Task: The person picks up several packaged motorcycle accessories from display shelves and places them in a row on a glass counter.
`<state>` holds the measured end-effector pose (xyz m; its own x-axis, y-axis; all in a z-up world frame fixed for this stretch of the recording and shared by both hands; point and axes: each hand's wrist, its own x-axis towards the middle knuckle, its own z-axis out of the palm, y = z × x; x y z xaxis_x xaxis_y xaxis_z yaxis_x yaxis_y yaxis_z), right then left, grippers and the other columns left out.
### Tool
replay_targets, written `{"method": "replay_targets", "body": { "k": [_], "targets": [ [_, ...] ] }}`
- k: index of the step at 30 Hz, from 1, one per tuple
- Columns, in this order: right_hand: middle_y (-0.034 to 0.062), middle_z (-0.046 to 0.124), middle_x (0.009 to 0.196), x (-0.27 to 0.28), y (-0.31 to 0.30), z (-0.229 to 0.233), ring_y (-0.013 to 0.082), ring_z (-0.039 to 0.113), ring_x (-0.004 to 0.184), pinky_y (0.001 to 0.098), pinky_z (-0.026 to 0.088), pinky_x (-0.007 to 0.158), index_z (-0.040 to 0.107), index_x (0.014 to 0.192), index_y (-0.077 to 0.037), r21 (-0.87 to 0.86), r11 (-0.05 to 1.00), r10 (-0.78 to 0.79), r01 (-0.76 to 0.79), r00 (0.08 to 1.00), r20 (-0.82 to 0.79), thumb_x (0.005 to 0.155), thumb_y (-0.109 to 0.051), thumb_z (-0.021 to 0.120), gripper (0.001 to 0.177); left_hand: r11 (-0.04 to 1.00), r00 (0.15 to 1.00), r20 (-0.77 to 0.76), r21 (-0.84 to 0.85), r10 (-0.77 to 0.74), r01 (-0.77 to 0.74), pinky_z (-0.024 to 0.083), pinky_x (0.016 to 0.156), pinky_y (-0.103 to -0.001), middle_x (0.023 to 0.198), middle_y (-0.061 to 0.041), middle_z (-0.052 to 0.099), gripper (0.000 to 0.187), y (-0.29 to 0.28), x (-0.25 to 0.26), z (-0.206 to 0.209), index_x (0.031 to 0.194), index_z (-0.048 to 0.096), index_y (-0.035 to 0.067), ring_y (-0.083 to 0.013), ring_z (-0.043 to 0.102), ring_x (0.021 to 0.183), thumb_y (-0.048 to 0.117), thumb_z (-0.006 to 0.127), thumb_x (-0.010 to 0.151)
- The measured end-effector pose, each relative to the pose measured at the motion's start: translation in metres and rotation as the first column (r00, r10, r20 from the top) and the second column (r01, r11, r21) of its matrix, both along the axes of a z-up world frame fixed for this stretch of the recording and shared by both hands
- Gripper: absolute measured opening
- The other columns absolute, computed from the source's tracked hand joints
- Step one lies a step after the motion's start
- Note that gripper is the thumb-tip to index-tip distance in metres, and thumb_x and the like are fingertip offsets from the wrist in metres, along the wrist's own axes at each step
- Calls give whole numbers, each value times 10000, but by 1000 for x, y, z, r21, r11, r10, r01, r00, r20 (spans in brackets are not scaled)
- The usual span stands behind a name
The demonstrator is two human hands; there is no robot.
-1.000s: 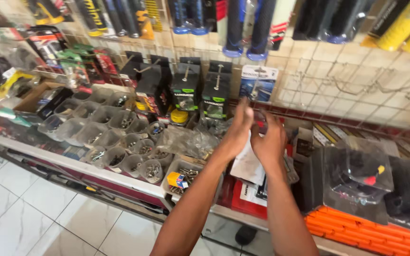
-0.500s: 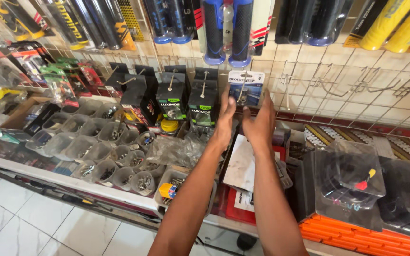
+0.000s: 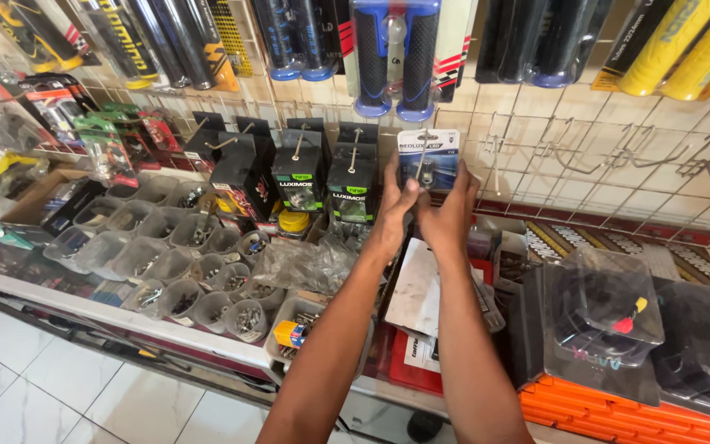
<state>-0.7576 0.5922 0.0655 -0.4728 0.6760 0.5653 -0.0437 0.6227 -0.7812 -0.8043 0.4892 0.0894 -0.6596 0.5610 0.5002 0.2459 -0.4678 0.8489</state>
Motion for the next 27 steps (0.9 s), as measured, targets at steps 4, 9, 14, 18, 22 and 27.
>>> {"method": "replay_targets", "body": {
  "k": [4,9,14,18,22,27],
  "targets": [
    [216,448,1368,0,3,-2,387,545,1289,452,474,1063,454,1473,-15,-89,996,21,-20,1000,10,886,-91,749,661,1000,998,64,-14,16,-15,233,1225,-417,1608,-233,337,1076,0,1,-1,1638,152,-2,-323,327,1493,663,592,916],
    [202,468,1347,11,-8,0,356,590,1241,438,493,1044,519,1417,-22,-101,995,7,-15,997,-79,896,-52,723,560,996,992,85,-11,92,-92,334,1175,-412,1532,-228,394,1000,0,8,0,1596,244,-32,-315,417,1405,593,639,924],
    [204,524,1306,33,-27,2,320,609,1202,409,499,1010,526,1409,-13,-32,998,42,-49,979,-201,915,-13,703,525,959,952,130,-86,279,-269,340,1162,-394,1475,-207,458,925,-2,25,6,1532,393,-28,-296,451,1383,598,653,903],
    [165,632,1247,49,-47,3,260,649,1121,357,518,947,517,1385,-13,-106,986,95,-128,957,-274,952,5,654,454,910,895,201,-209,397,-357,362,1115,-383,1441,-145,429,830,-4,42,15,1478,452,5,-262,449,1350,559,659,896],
    [154,667,1225,65,-60,4,229,660,1107,334,522,972,519,1381,2,-33,989,126,-145,936,-330,1002,52,567,385,935,898,262,-133,353,-329,438,1046,-404,1368,-187,492,741,-7,50,18,1384,552,-44,-301,532,1266,501,674,897],
    [140,691,1212,80,-70,10,190,649,1112,315,514,986,553,1369,16,-73,972,192,-224,934,-302,1028,36,531,342,895,874,222,-225,433,-386,418,1081,-383,1418,-167,440,744,-12,57,15,1449,476,-20,-267,492,1312,483,666,935]
  ]
}}
